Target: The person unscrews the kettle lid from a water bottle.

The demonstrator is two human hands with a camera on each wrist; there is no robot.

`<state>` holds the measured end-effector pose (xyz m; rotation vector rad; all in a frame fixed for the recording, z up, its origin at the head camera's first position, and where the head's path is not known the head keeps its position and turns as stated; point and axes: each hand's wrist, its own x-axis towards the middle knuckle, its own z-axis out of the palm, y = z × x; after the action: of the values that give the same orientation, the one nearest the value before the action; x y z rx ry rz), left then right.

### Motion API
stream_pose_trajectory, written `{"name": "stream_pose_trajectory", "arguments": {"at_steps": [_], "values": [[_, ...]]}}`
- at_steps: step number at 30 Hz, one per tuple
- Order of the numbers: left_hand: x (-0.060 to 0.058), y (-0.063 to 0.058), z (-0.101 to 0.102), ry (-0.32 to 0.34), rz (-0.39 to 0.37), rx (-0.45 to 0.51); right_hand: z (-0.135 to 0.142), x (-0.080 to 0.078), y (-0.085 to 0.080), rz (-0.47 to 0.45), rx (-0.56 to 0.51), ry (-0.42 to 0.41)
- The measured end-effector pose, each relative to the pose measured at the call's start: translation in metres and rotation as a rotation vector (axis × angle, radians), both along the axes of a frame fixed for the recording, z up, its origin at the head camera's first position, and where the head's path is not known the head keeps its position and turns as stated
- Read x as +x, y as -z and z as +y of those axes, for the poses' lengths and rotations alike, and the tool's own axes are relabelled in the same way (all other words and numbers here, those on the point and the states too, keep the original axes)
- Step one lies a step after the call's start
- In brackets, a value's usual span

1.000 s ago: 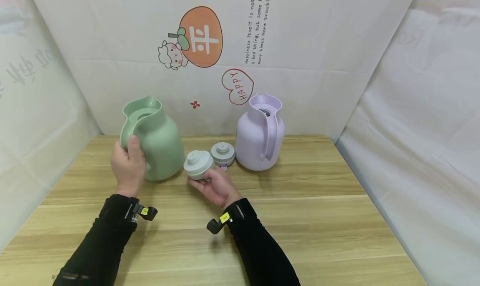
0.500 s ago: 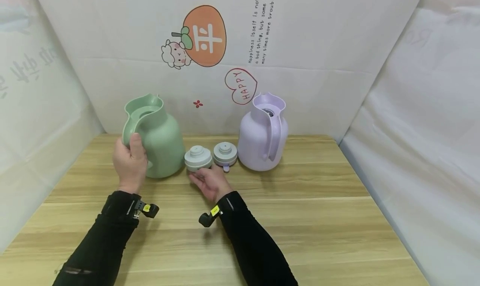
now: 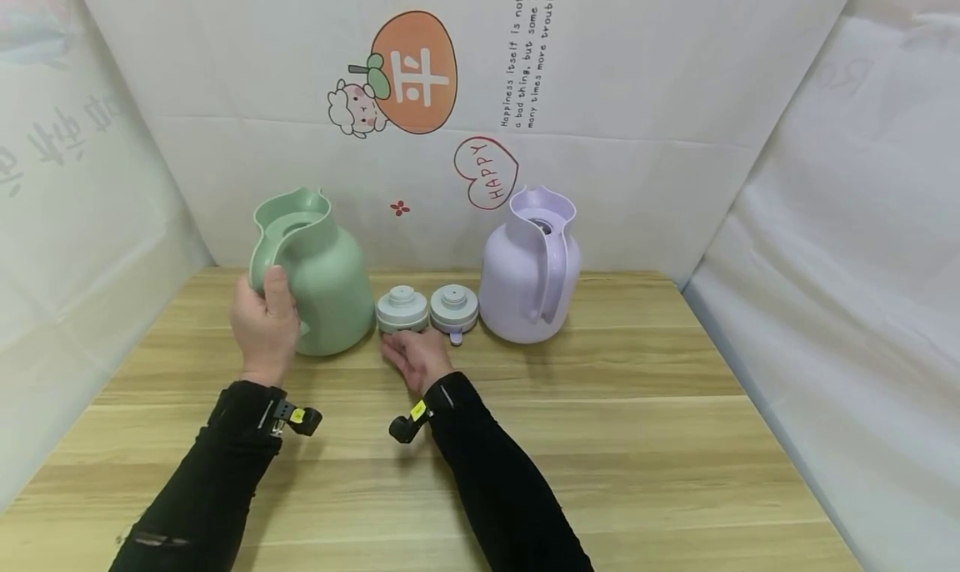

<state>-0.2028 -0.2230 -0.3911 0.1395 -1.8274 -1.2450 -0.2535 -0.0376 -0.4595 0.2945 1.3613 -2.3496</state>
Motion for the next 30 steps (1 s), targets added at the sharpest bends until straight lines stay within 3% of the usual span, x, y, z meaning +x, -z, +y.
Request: {"name": "stream_pose_trajectory", "arguments": {"at_steps": [9,18,30], "values": [[0.001,-0.002,0.002,0.007,0.011,0.003,-0.007,-0.008,-0.008,-0.064,0.076,0.029],[-0.001,-0.001,0.0,0.0,0.02,0.002,-0.01,-0.01,-0.009,-0.049,0.284,0.001],[-0.005,0.0,-0.001,-0.008,0.01,-0.006,-0.013,-0.009,-0.009,-0.072,0.321,-0.039]]}}
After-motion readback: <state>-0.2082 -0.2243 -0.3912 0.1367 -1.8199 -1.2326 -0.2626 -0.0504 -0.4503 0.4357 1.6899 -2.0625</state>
